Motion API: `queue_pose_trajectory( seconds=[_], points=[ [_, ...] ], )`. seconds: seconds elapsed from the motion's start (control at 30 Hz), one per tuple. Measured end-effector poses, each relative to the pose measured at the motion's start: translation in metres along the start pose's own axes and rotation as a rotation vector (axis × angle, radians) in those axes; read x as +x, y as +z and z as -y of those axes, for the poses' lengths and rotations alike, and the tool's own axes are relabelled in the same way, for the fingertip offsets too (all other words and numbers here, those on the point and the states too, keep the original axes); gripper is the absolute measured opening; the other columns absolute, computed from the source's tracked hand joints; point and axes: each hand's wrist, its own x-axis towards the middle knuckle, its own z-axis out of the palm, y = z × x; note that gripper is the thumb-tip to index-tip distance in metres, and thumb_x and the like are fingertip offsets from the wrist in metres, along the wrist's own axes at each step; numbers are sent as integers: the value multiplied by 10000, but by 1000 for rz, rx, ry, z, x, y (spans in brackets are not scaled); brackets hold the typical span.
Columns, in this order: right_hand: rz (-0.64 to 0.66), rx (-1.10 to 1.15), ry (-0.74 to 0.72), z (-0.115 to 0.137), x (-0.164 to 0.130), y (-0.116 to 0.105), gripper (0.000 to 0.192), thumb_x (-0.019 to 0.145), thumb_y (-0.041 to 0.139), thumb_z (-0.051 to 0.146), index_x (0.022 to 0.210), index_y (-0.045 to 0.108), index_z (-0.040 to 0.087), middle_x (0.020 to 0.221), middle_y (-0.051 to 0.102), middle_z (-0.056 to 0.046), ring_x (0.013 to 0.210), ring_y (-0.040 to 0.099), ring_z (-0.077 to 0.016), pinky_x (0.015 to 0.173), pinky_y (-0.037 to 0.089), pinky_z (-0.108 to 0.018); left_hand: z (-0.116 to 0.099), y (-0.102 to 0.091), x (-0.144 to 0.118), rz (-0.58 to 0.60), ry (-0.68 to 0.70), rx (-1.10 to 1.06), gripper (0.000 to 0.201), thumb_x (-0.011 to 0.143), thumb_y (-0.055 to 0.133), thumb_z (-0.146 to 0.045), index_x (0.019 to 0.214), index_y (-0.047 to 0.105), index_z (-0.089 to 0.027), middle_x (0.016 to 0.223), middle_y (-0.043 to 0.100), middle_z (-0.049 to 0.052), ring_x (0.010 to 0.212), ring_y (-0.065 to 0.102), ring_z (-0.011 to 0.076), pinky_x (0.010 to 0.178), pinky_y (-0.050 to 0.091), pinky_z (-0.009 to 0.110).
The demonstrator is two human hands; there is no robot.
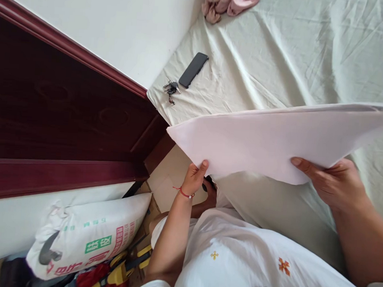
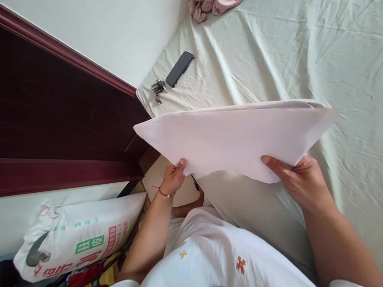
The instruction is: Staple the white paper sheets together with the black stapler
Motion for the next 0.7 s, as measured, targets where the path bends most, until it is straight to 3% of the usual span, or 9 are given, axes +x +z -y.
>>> queue_pose_trajectory(
  seconds=[0.13, 0.2, 0.33, 0.53, 0.7],
  points=[
    [-19, 138, 179, -5, 4, -2, 326, 672, 904, 392, 961, 818, 267, 1105, 792, -27, 1031, 712, -230, 871, 607, -373, -3, 13, -10, 148, -127, -160, 598, 910, 563, -700, 944, 748, -132, 858, 803, 125, 702, 747, 237, 555, 566, 327],
    [-48, 166, 228, -5, 5, -2, 352, 649, 916, 395, 960, 816, 265, 1118, 789, -30, 1020, 711, -222, 852, 608, -354, -8, 20, -13, 134, -179, -188, 611, 898, 581, -702, 875, 731, -111, 879, 803, 165, 612, 721, 204, 469, 494, 281],
    [-29, 147, 317, -6, 5, -4, 385, 602, 938, 411, 924, 811, 243, 1076, 794, -38, 954, 724, -217, 757, 618, -311, -20, 26, -16, 19, -193, -153, 639, 876, 615, -699, 670, 686, -97, 755, 781, 193, 482, 628, 132, 427, 390, 237],
    [125, 105, 530, -3, 4, -9, 410, 595, 924, 515, 817, 791, 197, 905, 799, -75, 706, 723, -222, 505, 568, -277, -28, 21, -18, -103, -134, -204, 611, 874, 635, -681, 618, 675, -128, 570, 708, 94, 415, 475, 70, 418, 333, 213],
    [186, 120, 452, -2, 5, -10, 427, 681, 877, 527, 971, 776, 230, 941, 793, -48, 723, 714, -203, 558, 589, -286, -36, 17, -19, -168, -127, -241, 606, 796, 708, -707, 573, 641, -147, 459, 619, 47, 385, 456, 71, 384, 286, 201]
  ],
)
